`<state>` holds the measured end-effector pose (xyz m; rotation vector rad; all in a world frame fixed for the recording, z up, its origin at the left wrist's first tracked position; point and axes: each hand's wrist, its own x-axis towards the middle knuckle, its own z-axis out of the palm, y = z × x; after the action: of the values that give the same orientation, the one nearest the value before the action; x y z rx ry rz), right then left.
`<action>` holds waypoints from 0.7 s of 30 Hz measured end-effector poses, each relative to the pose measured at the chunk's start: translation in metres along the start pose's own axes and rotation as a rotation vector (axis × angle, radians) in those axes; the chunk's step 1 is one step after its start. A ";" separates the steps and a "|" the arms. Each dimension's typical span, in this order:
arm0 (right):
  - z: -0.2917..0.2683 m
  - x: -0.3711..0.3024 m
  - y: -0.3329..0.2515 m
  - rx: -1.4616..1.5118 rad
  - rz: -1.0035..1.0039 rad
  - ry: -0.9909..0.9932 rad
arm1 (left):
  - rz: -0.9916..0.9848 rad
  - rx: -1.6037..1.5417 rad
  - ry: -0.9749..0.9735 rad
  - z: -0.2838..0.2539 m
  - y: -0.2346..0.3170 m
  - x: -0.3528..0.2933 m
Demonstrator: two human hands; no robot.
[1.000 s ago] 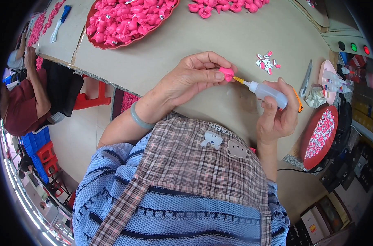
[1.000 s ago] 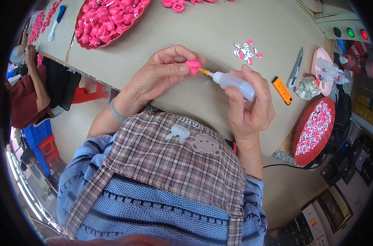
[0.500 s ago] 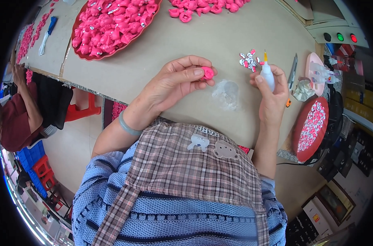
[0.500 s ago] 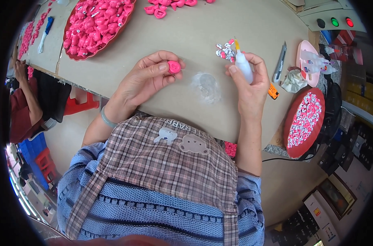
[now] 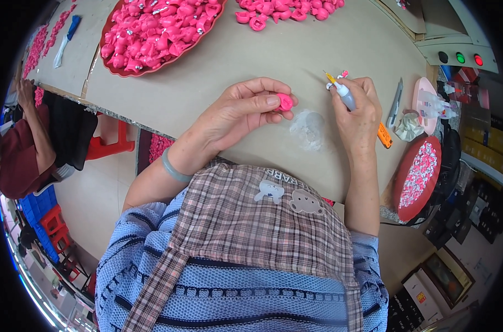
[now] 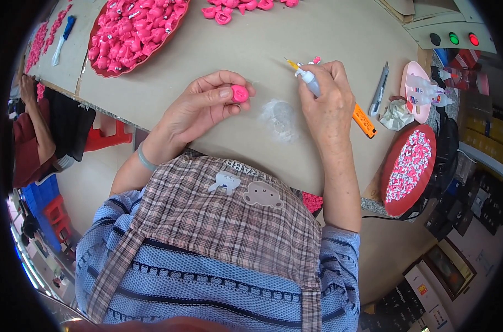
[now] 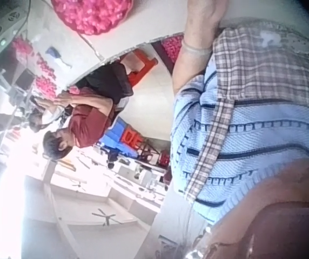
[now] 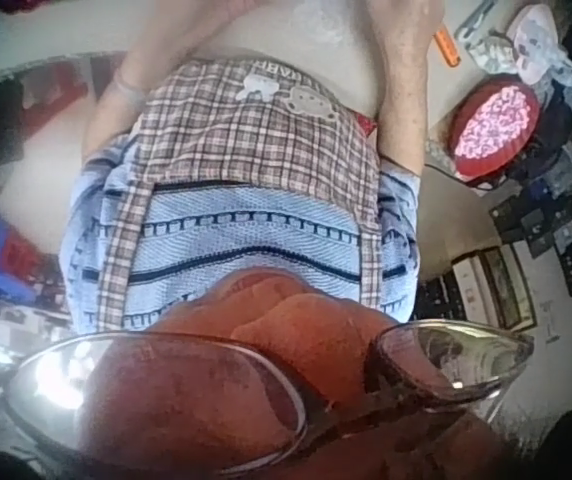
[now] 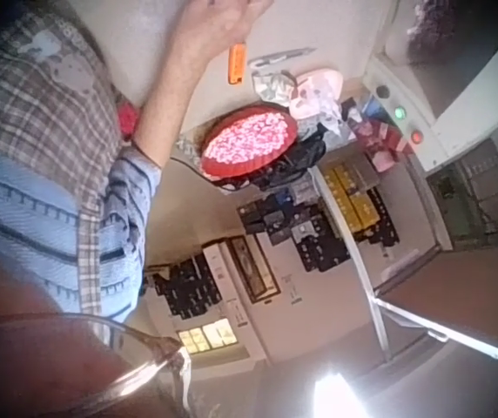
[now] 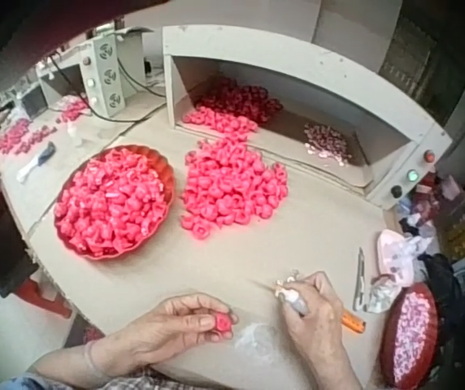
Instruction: The person assembles small pink toy components by applying glue from a bottle to the parts and joining them together by hand.
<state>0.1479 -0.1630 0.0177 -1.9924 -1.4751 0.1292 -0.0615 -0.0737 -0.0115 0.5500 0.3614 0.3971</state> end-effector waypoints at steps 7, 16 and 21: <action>0.005 0.000 0.001 -0.073 -0.050 -0.030 | -0.006 0.011 -0.016 0.000 0.001 0.000; 0.000 0.001 -0.007 0.069 0.028 -0.118 | 0.002 0.000 -0.022 -0.002 0.002 -0.004; 0.007 -0.003 -0.010 0.006 -0.019 -0.121 | 0.011 -0.017 -0.015 -0.004 0.005 -0.010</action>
<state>0.1352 -0.1612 0.0166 -1.9957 -1.5668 0.2488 -0.0732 -0.0722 -0.0096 0.5380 0.3404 0.4061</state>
